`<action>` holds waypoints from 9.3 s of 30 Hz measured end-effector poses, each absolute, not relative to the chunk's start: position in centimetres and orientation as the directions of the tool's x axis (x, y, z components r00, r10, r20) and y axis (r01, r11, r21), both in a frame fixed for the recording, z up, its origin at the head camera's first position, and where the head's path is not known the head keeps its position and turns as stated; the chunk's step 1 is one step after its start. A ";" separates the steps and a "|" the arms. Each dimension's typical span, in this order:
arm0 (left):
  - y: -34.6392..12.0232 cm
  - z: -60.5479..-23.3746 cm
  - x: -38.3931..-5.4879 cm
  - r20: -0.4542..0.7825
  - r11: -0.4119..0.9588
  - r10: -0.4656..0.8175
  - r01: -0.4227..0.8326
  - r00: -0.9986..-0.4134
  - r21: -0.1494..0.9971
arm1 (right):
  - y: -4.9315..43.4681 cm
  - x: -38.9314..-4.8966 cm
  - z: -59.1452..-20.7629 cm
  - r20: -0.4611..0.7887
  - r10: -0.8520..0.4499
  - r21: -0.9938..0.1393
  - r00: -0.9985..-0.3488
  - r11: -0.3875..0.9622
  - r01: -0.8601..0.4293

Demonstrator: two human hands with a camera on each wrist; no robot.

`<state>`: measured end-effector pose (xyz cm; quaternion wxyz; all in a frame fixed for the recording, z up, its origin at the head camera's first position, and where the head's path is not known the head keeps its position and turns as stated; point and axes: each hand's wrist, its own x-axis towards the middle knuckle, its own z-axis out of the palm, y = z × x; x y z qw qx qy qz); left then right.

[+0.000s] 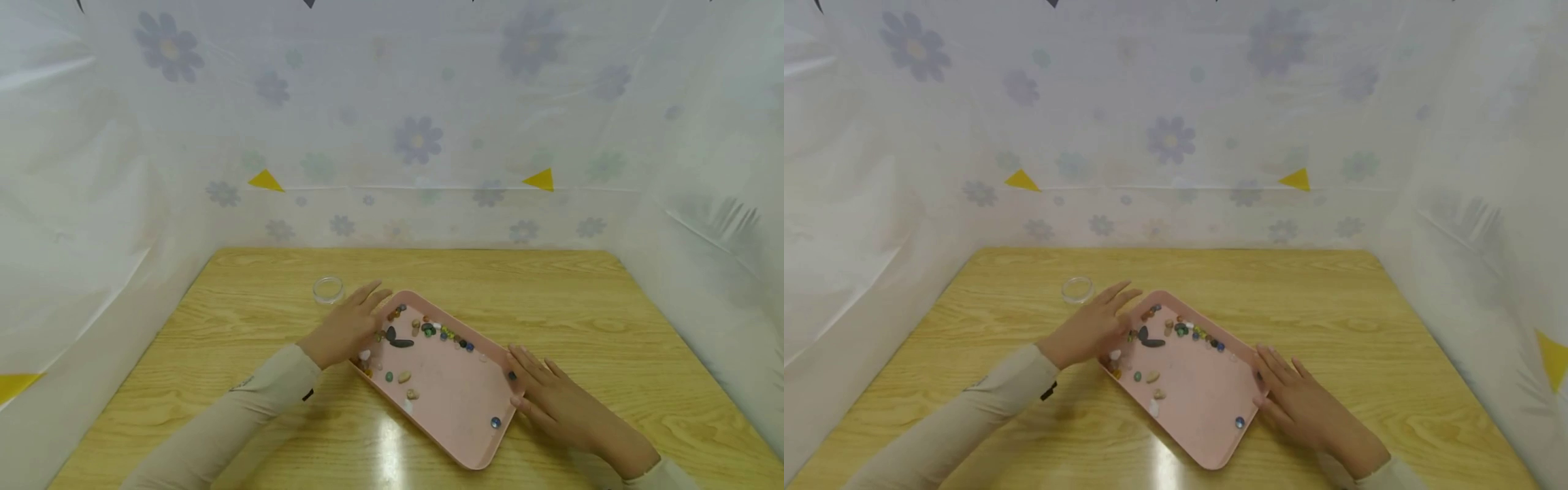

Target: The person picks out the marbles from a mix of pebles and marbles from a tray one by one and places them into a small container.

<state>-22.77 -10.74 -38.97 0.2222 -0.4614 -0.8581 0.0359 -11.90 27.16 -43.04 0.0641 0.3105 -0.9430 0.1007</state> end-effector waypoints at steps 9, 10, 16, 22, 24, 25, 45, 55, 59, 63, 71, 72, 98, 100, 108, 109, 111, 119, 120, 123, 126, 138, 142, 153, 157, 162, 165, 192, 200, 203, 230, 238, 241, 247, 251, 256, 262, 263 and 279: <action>-11.9 -35.8 -23.3 0.499 0.624 0.685 0.781 -0.531 -0.027 | 27.3 -12.0 -43.2 0.187 -0.576 -0.164 -0.795 0.780 -0.604; -12.2 -35.5 -23.4 0.510 0.643 0.655 0.766 -0.557 0.011 | 27.3 -12.0 -43.2 0.190 -0.579 -0.162 -0.793 0.778 -0.606; -14.3 -34.3 -24.0 0.554 0.737 0.471 0.651 -0.686 0.179 | 27.3 -11.9 -43.3 0.202 -0.585 -0.148 -0.785 0.774 -0.615; -16.2 -34.9 -24.3 0.548 0.778 0.369 0.572 -0.751 0.260 | 27.2 -11.8 -43.1 0.203 -0.580 -0.153 -0.789 0.777 -0.611; -16.7 -35.3 -24.3 0.530 0.783 0.354 0.554 -0.770 0.282 | 27.2 -11.8 -43.1 0.201 -0.580 -0.155 -0.790 0.777 -0.610; -17.0 -35.5 -24.3 0.521 0.785 0.349 0.547 -0.779 0.292 | 27.2 -11.8 -43.0 0.199 -0.579 -0.155 -0.790 0.778 -0.609; -17.3 -36.3 -24.5 0.449 0.805 0.306 0.480 -0.840 0.349 | 27.1 -11.9 -43.1 0.195 -0.568 -0.158 -0.800 0.787 -0.597; -17.5 -36.4 -24.6 0.427 0.797 0.332 0.492 -0.841 0.350 | 27.2 -11.9 -43.2 0.200 -0.572 -0.145 -0.795 0.786 -0.602; -17.6 -36.4 -24.5 0.423 0.793 0.332 0.492 -0.843 0.358 | 27.2 -11.9 -43.2 0.197 -0.575 -0.147 -0.794 0.784 -0.604; -17.5 -36.4 -24.5 0.411 0.796 0.325 0.481 -0.852 0.368 | 27.2 -11.9 -43.2 0.202 -0.581 -0.144 -0.789 0.779 -0.610; -17.3 -36.3 -24.5 0.405 0.792 0.329 0.483 -0.853 0.373 | 27.2 -11.9 -43.2 0.204 -0.585 -0.154 -0.785 0.773 -0.616; -17.3 -36.3 -24.5 0.407 0.793 0.330 0.484 -0.852 0.369 | 27.2 -11.9 -43.2 0.204 -0.584 -0.155 -0.785 0.773 -0.615; -11.5 -39.7 -21.9 0.489 0.678 0.681 0.721 -0.545 -0.139 | 27.3 -12.0 -43.2 0.193 -0.579 -0.197 -0.792 0.768 -0.609; -11.2 -40.3 -21.8 0.469 0.681 0.685 0.718 -0.557 -0.142 | 27.3 -12.0 -43.3 0.191 -0.578 -0.200 -0.794 0.768 -0.608; -9.9 -41.8 -21.9 0.399 0.716 0.672 0.685 -0.624 -0.134 | 27.3 -12.0 -43.4 0.190 -0.570 -0.200 -0.799 0.774 -0.600; -9.9 -42.0 -21.9 0.386 0.724 0.667 0.676 -0.637 -0.137 | 27.3 -12.0 -43.4 0.189 -0.569 -0.199 -0.800 0.776 -0.599; -9.7 -42.3 -22.1 0.361 0.739 0.657 0.660 -0.662 -0.137 | 27.3 -12.0 -43.4 0.188 -0.567 -0.200 -0.802 0.777 -0.597; -9.5 -43.1 -22.6 0.325 0.762 0.635 0.637 -0.701 -0.116 | 27.3 -12.0 -43.2 0.189 -0.564 -0.214 -0.804 0.775 -0.594; -9.5 -43.1 -22.6 0.321 0.764 0.634 0.635 -0.704 -0.116 | 27.3 -12.0 -43.2 0.191 -0.564 -0.211 -0.803 0.775 -0.595; -9.4 -43.2 -22.7 0.307 0.771 0.628 0.627 -0.715 -0.114 | 27.3 -12.0 -43.3 0.196 -0.563 -0.204 -0.803 0.777 -0.595; -9.3 -43.2 -22.8 0.305 0.776 0.621 0.622 -0.722 -0.106 | 27.3 -12.0 -43.4 0.200 -0.561 -0.194 -0.803 0.781 -0.594; -9.3 -43.1 -22.9 0.303 0.775 0.622 0.624 -0.722 -0.103 | 27.2 -11.9 -43.4 0.202 -0.556 -0.194 -0.807 0.784 -0.589; -9.2 -43.1 -23.0 0.307 0.777 0.615 0.624 -0.727 -0.080 | 27.2 -11.9 -43.4 0.202 -0.556 -0.197 -0.806 0.783 -0.589; -9.5 -40.2 -23.5 0.582 0.712 0.594 0.700 -0.556 -0.057 | 27.2 -11.9 -43.4 0.205 -0.552 -0.202 -0.808 0.784 -0.587; -10.3 -38.5 -23.7 0.622 0.730 0.548 0.682 -0.560 -0.029 | 27.2 -11.9 -43.5 0.208 -0.553 -0.199 -0.807 0.784 -0.588; -11.8 -37.1 -24.0 0.637 0.769 0.470 0.637 -0.612 0.044 | 27.1 -11.9 -43.5 0.210 -0.552 -0.194 -0.807 0.785 -0.588; -12.9 -36.6 -24.2 0.654 0.781 0.422 0.618 -0.628 0.090 | 27.1 -11.9 -43.5 0.209 -0.552 -0.196 -0.807 0.785 -0.587; -16.9 -36.8 -24.6 0.606 0.837 0.267 0.492 -0.750 0.240 | 27.1 -11.8 -43.4 0.211 -0.560 -0.196 -0.801 0.779 -0.596; -16.9 -36.9 -24.6 0.595 0.838 0.264 0.486 -0.759 0.249 | 27.2 -11.8 -43.4 0.210 -0.561 -0.200 -0.801 0.777 -0.597; -16.9 -36.9 -24.6 0.592 0.838 0.263 0.484 -0.762 0.251 | 27.2 -11.8 -43.4 0.209 -0.563 -0.199 -0.800 0.776 -0.599; -17.0 -37.2 -24.8 0.579 0.841 0.257 0.475 -0.773 0.260 | 27.2 -11.8 -43.2 0.209 -0.562 -0.198 -0.801 0.777 -0.597; -16.7 -37.1 -24.8 0.603 0.831 0.274 0.500 -0.749 0.243 | 27.2 -11.8 -43.3 0.219 -0.569 -0.192 -0.793 0.772 -0.606; -16.3 -37.0 -24.5 0.612 0.806 0.282 0.528 -0.739 0.266 | 27.3 -11.8 -43.4 0.221 -0.570 -0.186 -0.792 0.772 -0.608; -14.6 -37.2 -23.9 0.614 0.754 0.357 0.605 -0.704 0.256 | 27.2 -11.8 -43.4 0.222 -0.567 -0.188 -0.793 0.773 -0.606; -13.2 -37.7 -23.4 0.622 0.720 0.469 0.679 -0.627 0.141 | 27.2 -11.8 -43.2 0.220 -0.565 -0.194 -0.795 0.774 -0.603; -11.7 -39.0 -23.1 0.600 0.672 0.587 0.741 -0.543 0.012 | 27.2 -11.8 -43.3 0.220 -0.560 -0.196 -0.798 0.776 -0.599; -10.6 -40.8 -23.0 0.532 0.648 0.646 0.762 -0.548 -0.003 | 27.1 -11.7 -43.4 0.215 -0.562 -0.200 -0.799 0.776 -0.599; -10.4 -41.0 -23.0 0.521 0.650 0.646 0.760 -0.557 0.006 | 27.1 -11.7 -43.4 0.215 -0.561 -0.198 -0.799 0.777 -0.598; -9.4 -43.1 -23.5 0.399 0.730 0.623 0.683 -0.673 0.011 | 27.1 -11.7 -43.3 0.206 -0.552 -0.209 -0.808 0.782 -0.588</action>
